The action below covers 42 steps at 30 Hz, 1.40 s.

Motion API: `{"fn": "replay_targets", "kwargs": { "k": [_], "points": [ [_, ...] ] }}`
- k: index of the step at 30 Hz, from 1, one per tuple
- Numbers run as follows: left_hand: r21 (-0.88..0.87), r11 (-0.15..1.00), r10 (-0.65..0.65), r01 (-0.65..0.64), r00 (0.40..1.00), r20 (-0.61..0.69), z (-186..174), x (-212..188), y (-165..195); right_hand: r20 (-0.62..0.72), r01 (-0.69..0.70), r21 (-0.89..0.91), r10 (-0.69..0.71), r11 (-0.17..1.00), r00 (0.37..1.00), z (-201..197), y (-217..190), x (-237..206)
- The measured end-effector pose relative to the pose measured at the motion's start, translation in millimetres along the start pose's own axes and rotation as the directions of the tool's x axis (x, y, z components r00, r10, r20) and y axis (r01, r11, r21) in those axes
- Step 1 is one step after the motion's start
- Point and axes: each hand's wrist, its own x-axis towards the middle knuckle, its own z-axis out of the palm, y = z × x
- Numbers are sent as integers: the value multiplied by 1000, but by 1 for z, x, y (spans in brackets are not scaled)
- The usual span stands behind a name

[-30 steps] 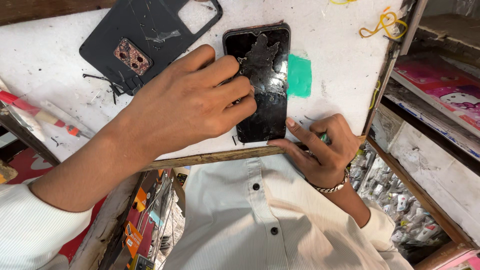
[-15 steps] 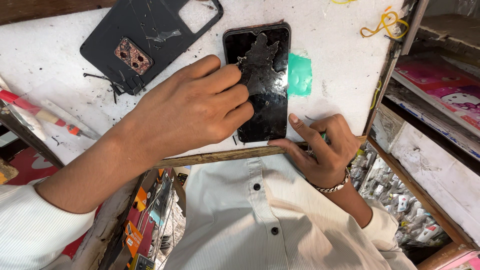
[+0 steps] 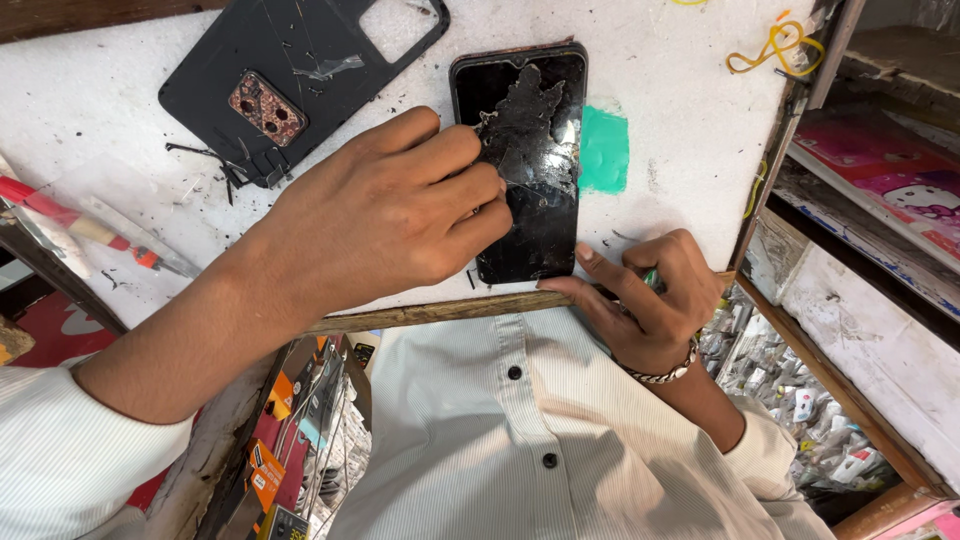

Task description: The person handles a small transparent container and a green plastic scraper, then uses the scraper to remove residue from the cracked screen of a black smartphone. The person also briefly touches a blue power supply unit on the workbench.

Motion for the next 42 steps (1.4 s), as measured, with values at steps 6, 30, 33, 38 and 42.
{"fn": "replay_targets", "kwargs": {
  "k": [6,30,33,38,42],
  "points": [
    [16,1000,-2,2,1000,16,0,1,2,-24,22,-9,-22,1000,999,4,3,-3],
    [-1,1000,1,-1,1000,8,-1,1,6,-38,43,1,-43,999,998,4,3,-5],
    [-14,1000,5,-5,1000,24,-1,1,7,-36,54,-14,-55,998,998,3,4,-5],
    [-27,1000,-9,10,1000,11,1,-4,9,-5,51,-32,-51,998,999,2,3,-5],
    [-29,1000,-4,4,1000,-10,2,-7,8,5,25,-40,-24,999,1000,1,0,-4]
  ]
}}
